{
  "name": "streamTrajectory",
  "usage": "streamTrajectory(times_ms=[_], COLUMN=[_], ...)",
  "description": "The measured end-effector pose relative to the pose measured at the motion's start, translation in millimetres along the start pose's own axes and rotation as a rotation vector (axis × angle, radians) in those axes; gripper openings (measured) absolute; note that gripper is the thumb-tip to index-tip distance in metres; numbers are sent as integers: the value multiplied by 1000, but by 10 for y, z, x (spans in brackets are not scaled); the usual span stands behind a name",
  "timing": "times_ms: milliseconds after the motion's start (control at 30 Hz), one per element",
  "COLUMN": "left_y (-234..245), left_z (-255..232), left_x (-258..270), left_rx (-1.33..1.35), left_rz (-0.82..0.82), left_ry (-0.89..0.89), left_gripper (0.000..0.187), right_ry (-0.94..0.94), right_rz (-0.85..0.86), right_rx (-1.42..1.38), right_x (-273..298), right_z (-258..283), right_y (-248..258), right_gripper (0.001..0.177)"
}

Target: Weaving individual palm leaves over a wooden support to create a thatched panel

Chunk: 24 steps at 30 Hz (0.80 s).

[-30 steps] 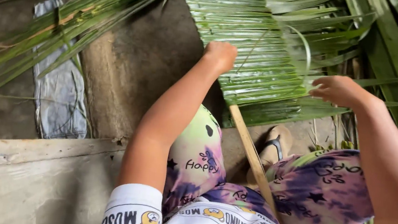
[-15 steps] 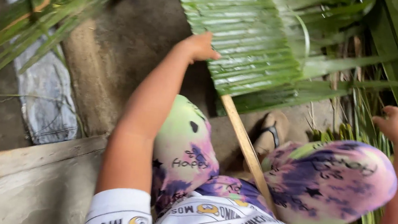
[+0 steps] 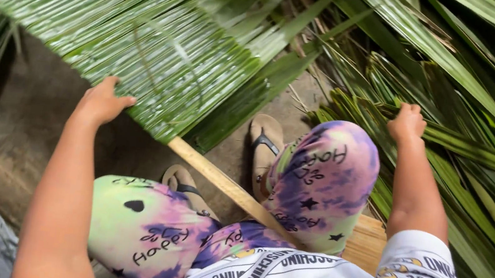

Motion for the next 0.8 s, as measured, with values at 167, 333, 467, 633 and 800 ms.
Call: streamTrajectory(times_ms=[167,333,467,633,800], left_y=[21,-49,-70,83,88], left_z=[-40,26,43,-181,-161], left_x=[58,-1,-27,182,186], left_rx=[-67,-14,-27,-63,-53], left_rz=[19,-66,-70,-55,-66], left_ry=[13,21,12,90,72], left_gripper=[75,77,77,75,75], right_ry=[154,257,218,152,120], right_rz=[-524,-481,-513,-501,-547], right_rx=[-72,31,176,32,-125], right_x=[649,1067,1055,916,829], right_z=[311,478,381,285,46], right_y=[375,270,96,229,398], right_gripper=[44,79,81,57,37])
Point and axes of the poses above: each hand's wrist, its own x-axis away from the middle knuckle, its own y-axis out of the back of the hand, z = x × y, the point moved 3 cm from there along -x, towards the middle knuckle, and after that the axes turned 9 degrees about -z, right-handed, at the moved point
